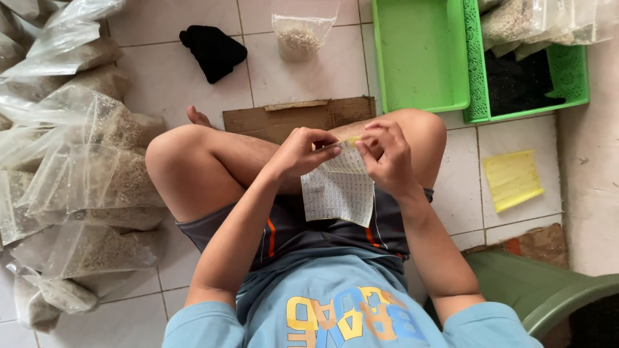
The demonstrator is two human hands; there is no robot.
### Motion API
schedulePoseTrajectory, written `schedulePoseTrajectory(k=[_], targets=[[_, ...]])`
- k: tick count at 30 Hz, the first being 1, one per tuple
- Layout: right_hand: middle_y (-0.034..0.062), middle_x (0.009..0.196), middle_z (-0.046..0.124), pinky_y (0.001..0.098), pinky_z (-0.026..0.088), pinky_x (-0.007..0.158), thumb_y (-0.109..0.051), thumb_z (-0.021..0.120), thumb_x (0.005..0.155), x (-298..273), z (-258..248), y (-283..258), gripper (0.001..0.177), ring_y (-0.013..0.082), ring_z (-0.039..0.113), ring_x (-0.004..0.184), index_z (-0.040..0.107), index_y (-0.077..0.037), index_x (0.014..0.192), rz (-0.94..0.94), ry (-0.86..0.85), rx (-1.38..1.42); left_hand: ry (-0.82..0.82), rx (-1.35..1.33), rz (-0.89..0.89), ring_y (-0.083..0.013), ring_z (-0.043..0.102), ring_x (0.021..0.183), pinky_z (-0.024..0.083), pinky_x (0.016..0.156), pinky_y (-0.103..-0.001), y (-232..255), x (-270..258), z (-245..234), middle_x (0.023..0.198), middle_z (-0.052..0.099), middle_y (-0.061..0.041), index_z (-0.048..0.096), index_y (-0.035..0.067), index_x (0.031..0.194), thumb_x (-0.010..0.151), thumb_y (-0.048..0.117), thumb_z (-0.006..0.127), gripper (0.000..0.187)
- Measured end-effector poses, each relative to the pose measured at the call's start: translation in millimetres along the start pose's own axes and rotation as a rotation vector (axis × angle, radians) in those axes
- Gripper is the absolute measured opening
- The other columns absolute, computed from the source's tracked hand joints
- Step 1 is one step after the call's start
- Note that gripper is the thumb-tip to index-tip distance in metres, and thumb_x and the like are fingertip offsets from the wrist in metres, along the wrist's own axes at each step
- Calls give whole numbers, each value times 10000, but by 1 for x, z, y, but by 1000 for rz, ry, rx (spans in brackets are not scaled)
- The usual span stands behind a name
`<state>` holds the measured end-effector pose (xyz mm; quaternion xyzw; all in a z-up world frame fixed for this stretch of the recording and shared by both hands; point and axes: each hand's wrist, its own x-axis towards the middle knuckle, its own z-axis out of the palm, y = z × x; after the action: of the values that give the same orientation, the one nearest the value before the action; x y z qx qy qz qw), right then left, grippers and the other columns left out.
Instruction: The person seals small plastic bags containing grain by applying a small sticker to the opening of each bag.
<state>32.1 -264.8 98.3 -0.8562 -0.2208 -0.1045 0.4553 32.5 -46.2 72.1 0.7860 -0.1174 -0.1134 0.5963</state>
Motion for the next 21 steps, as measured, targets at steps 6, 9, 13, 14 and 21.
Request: schedulePoseTrajectory(k=[6,9,13,14,21], targets=[[52,1154,567,296,542,807,-140,781,864,-1,-4,-15,163,208,620,1008,747,-135,1023,-134,4,-191,-34,-3,-42,-105,627,702,519,644,-290,16,-5,-3,756,723,43,764,221,912,812,278,741,117],[54,1139,562,299,538,797,-161,792,856,-1,-7,-20,196,219,604,1006,748,-139,1045,-115,-35,-190,-84,-52,-20,-121,613,725,517,690,-298,19,-8,-5,788,724,30,750,194,919,831,261,725,113],[75,1122,568,322,537,805,-153,779,860,-1,-14,-28,196,260,600,1038,749,-142,1053,-117,-96,-164,-99,-66,23,-138,628,748,514,706,-314,23,-11,-6,782,702,11,735,171,907,834,248,733,107],[75,1126,569,317,536,814,-145,780,858,-1,-16,-30,194,259,595,1052,748,-139,1049,-116,-113,-162,-101,-67,37,-152,632,750,517,713,-328,26,-12,-6,780,694,-2,729,157,905,832,238,736,109],[58,1126,583,306,546,839,-141,786,845,-3,-18,-33,174,237,595,1069,749,-135,1015,-69,-139,-131,-128,-42,112,-170,638,800,524,771,-349,34,-15,-9,794,678,-26,727,151,942,850,208,728,109]])
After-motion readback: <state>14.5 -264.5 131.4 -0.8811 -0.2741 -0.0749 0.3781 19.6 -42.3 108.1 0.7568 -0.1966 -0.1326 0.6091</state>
